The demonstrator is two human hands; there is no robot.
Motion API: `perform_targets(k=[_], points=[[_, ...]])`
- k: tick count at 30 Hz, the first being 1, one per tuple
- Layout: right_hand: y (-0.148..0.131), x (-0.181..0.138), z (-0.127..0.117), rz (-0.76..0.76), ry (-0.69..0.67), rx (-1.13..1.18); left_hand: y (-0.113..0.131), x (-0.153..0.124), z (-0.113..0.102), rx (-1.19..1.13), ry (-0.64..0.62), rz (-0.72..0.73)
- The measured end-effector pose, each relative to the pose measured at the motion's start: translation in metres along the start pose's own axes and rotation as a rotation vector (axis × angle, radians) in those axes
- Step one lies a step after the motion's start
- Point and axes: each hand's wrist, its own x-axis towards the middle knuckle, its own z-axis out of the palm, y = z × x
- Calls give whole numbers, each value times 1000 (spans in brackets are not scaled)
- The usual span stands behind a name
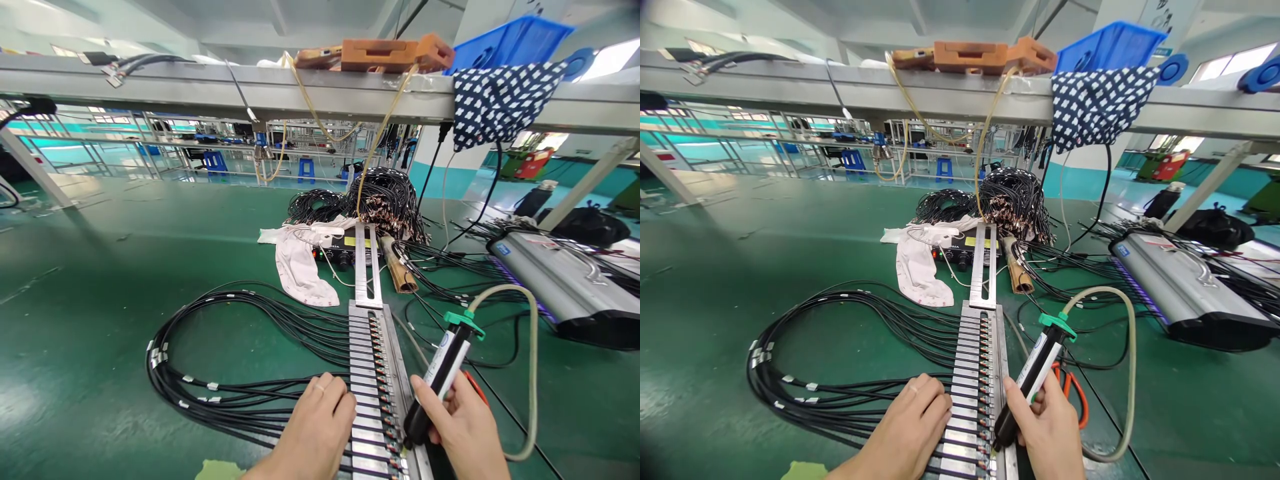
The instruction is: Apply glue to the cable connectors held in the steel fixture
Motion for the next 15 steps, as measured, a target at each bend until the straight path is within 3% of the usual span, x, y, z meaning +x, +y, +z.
perform_targets(k=[15], points=[[0,1,1,-18,25,-11,-2,-2,1,-19,-20,-10]])
